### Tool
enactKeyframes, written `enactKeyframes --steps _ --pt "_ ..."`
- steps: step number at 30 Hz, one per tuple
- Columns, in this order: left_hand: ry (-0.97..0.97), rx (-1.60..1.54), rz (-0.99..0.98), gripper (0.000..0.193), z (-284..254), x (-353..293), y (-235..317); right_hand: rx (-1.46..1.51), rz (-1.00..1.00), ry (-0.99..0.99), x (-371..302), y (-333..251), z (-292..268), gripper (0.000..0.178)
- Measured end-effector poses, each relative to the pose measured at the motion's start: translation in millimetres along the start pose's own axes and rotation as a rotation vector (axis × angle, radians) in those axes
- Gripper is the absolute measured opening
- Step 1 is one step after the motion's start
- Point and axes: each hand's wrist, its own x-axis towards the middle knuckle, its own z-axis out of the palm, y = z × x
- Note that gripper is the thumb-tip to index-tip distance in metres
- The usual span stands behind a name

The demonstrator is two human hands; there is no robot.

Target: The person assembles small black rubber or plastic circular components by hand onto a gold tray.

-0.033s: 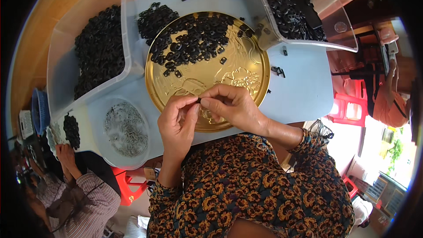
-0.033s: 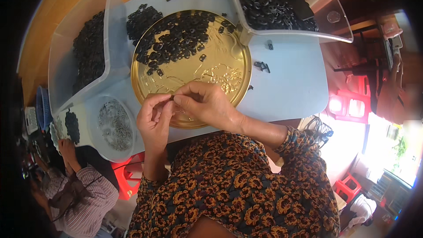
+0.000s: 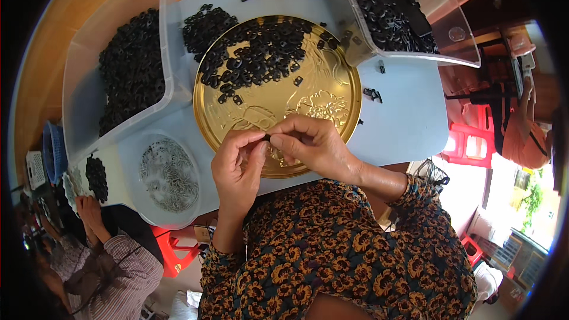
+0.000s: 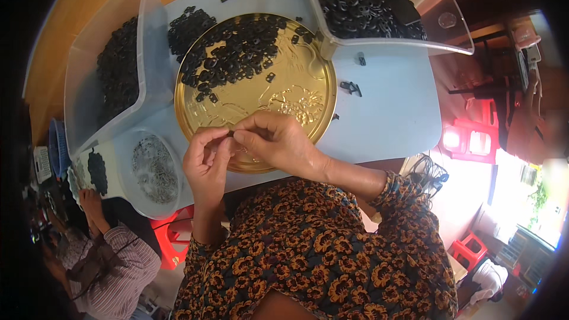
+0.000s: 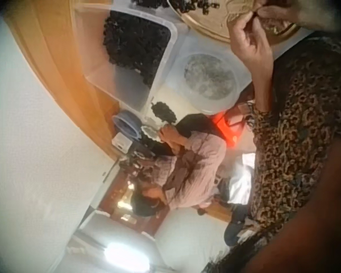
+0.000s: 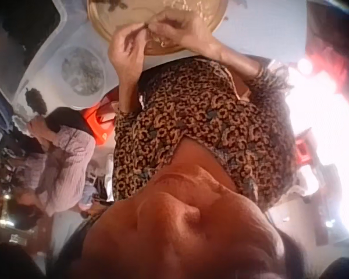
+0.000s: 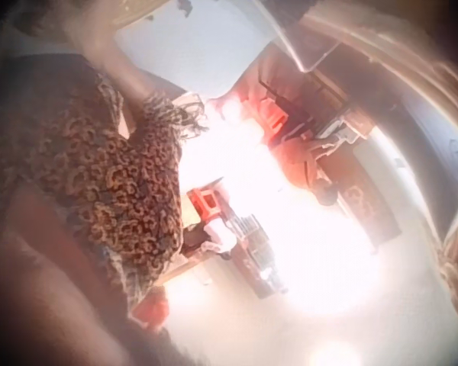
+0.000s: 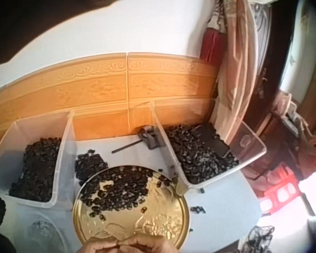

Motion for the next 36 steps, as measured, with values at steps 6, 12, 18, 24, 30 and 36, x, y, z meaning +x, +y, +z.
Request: enactKeyframes --steps 6,12,18,24,30,36 --pt "-0.127 0.202 0.087 0.022 1 0 9 0.052 -0.119 0.011 -19 10 -4 0.014" --pt "-0.292 0.333 0.160 0.027 5 2 22 -0.034 -0.048 -0.096 -26 15 -21 0.014" --pt "-0.184 0.103 0.039 0.026 11 -10 10 -0.008 -0.054 -0.014 -33 6 -17 0.010" --pt "-0.063 -0.114 0.002 0.017 16 -15 -2 0.192 0.071 -0.028 -28 1 -14 0.008" --pt "-0.033 -0.261 -0.141 0.014 17 -15 4 0.117 -0.050 -0.070 -19 5 -13 0.012" --pt "0.047 -0.338 -0.210 0.014 11 -12 0 -0.638 -0.406 -0.164 13 -15 -44 0.008"
